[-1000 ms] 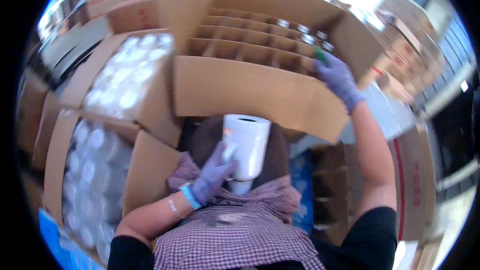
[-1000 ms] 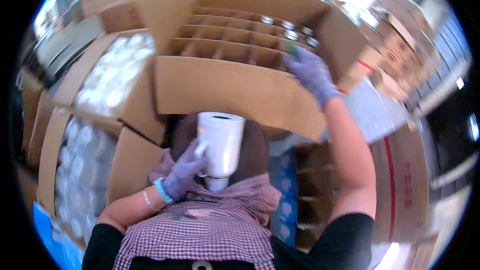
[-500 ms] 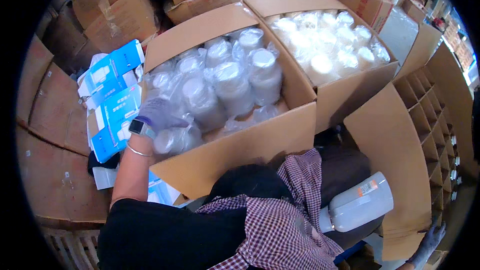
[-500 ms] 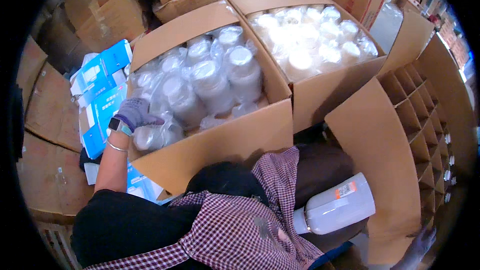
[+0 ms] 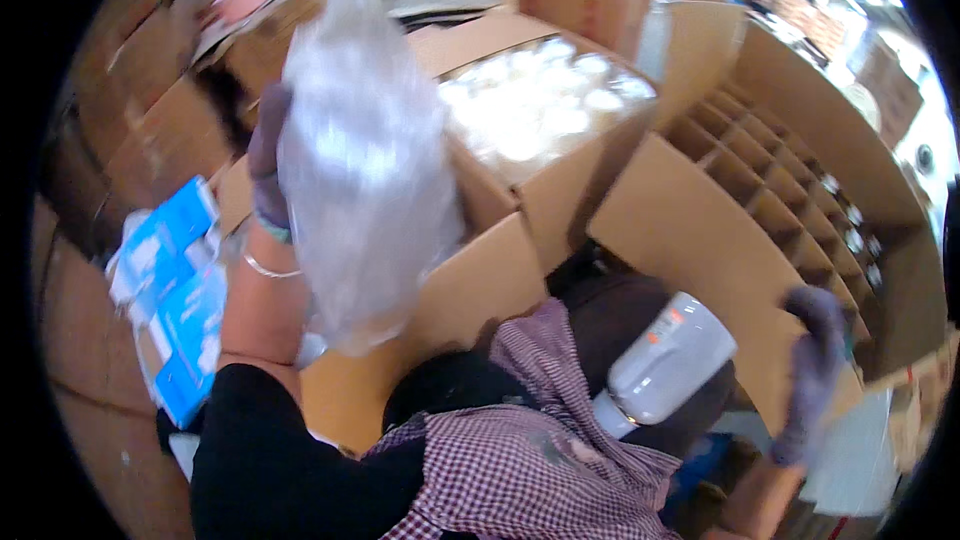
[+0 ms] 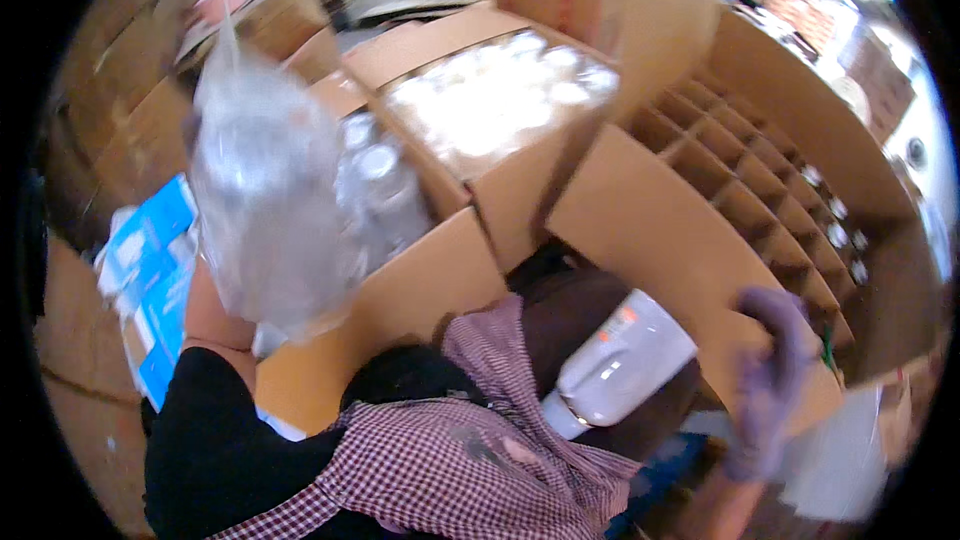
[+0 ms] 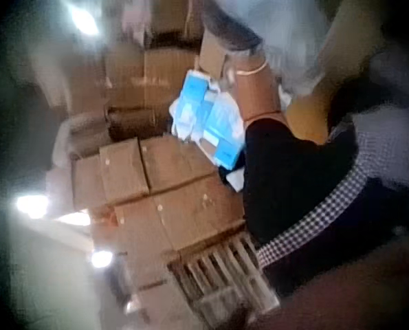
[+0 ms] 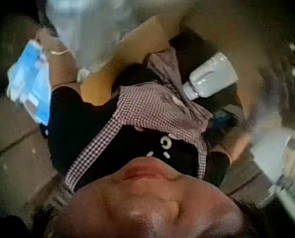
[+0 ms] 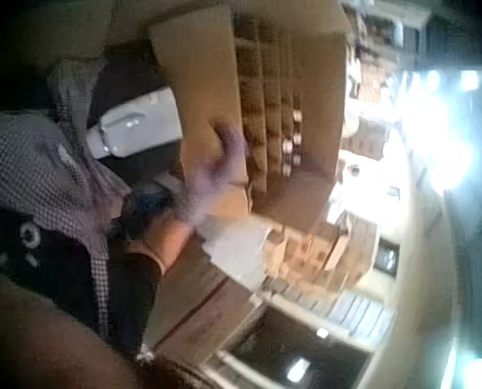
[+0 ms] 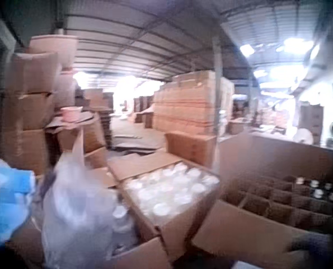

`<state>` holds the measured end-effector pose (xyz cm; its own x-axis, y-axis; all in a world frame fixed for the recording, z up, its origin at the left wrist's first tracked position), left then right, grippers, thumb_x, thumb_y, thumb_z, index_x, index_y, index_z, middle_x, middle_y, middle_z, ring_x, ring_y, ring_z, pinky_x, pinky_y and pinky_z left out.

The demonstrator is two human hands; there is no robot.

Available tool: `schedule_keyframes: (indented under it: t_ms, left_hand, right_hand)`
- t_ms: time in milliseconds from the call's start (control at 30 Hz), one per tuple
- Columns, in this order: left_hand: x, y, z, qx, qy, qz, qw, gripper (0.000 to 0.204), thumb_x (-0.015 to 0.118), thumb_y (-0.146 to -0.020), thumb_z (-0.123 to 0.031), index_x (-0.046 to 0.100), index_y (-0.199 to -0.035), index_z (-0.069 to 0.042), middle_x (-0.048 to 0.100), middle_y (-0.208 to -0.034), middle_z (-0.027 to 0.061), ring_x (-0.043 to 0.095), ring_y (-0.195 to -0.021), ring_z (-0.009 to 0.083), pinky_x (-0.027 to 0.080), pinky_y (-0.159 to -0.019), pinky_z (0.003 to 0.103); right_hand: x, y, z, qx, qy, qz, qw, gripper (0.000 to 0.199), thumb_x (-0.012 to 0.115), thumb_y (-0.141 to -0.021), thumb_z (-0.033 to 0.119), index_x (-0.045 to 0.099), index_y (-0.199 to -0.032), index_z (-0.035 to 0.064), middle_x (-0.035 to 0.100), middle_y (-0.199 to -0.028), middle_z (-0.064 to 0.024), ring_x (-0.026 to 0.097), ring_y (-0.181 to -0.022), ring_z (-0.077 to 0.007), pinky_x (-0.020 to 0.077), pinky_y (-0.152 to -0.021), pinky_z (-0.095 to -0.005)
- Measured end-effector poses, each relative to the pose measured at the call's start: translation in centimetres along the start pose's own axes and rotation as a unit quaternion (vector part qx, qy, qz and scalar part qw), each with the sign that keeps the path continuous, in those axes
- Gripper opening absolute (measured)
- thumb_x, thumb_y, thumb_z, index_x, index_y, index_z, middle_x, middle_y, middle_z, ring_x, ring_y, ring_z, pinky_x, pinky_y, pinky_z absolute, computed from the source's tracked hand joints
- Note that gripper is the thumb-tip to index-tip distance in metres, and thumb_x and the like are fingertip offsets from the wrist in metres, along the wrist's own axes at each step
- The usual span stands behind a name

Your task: The person packs white thermos flasks into a cardboard box with dividers. They pick up each flask, screw on the lid, wrap it in a plastic bag, and place it into a compartment. The process is repeated for multiple flasks.

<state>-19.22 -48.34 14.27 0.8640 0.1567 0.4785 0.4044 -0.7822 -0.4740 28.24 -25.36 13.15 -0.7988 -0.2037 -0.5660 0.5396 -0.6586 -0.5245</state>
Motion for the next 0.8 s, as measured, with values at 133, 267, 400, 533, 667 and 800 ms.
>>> schedule_keyframes:
  t_ms: [133,267,400,533,667,800]
  left_hand:
    - [11.0,-11.2,9.8,-0.019,0.28,0.113,0.953,0.044,0.052,-0.104,-0.042,0.062,-0.13,-0.008,0.068,-0.125,0.0097,0.064,-0.113,0.0253,0.051,-0.103,0.042]
    - [21.1,-18.0,19.7,-0.121,0.543,0.265,0.788,0.055,0.046,-0.105,-0.052,0.057,-0.137,-0.008,0.064,-0.132,0.0101,0.061,-0.119,0.0259,0.048,-0.105,0.044]
    - [25.8,-16.4,25.6,-0.083,0.132,0.165,0.974,0.085,0.032,-0.101,-0.07,0.038,-0.15,-0.001,0.044,-0.151,0.0179,0.048,-0.134,0.0303,0.039,-0.113,0.045]
    - [26.3,-7.8,24.4,0.166,-0.262,0.123,0.943,0.082,0.048,-0.097,-0.068,0.043,-0.146,-0.004,0.052,-0.14,0.0134,0.051,-0.129,0.0263,0.043,-0.109,0.045]
    - [25.3,-7.5,29.9,-0.056,-0.218,0.179,0.958,0.054,0.055,-0.1,-0.041,0.052,-0.138,-0.003,0.056,-0.137,0.0153,0.052,-0.131,0.026,0.045,-0.108,0.043]
    - [20.5,-9.6,32.1,-0.158,0.232,0.08,0.957,0.038,0.052,-0.102,-0.025,0.057,-0.133,-0.004,0.059,-0.135,0.0158,0.053,-0.131,0.0248,0.045,-0.109,0.044]
  right_hand:
    - [10.2,-1.7,4.5,-0.209,0.066,0.063,0.974,0.094,0.083,-0.068,0.055,0.051,-0.144,0.0103,0.041,-0.152,-0.0202,0.037,-0.141,-0.0415,0.0272,-0.118,-0.0546]
    - [12.4,-4.2,2.4,-0.19,-0.018,-0.118,0.974,0.073,0.082,-0.076,0.038,0.053,-0.136,0.0084,0.051,-0.14,-0.0213,0.048,-0.131,-0.0377,0.0357,-0.112,-0.0489]
    - [7.0,-6.3,-2.3,0.04,-0.246,-0.268,0.931,0.032,0.072,-0.08,0.008,0.057,-0.109,0.0055,0.065,-0.1,-0.004,0.061,-0.089,-0.0146,0.051,-0.081,-0.0299]
    - [5.5,-6.9,-4.4,0.086,-0.351,-0.349,0.865,0.029,0.071,-0.081,0.004,0.055,-0.105,0.0034,0.063,-0.094,0.0003,0.058,-0.083,-0.013,0.0515,-0.08,-0.0288]
    - [5.7,-5.3,-6.1,0.111,-0.169,-0.21,0.957,0.023,0.073,-0.085,0.014,0.062,-0.101,0.002,0.064,-0.087,-0.0043,0.061,-0.082,-0.0132,0.0517,-0.075,-0.0312]
    - [3.5,-3.3,-10.4,0.161,-0.112,-0.226,0.954,0.02,0.075,-0.081,0.02,0.063,-0.082,0.0035,0.06,-0.079,-0.0124,0.063,-0.076,-0.0213,0.049,-0.068,-0.0376]
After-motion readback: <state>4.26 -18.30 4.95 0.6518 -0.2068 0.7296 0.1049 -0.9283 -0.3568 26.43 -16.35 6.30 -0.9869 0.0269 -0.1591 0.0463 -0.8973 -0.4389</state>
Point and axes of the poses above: each hand's wrist, its own y-axis away from the middle knuckle, its own x-axis out of the palm, z = x × y, the point moved 4 cm from there along -y, towards the middle knuckle
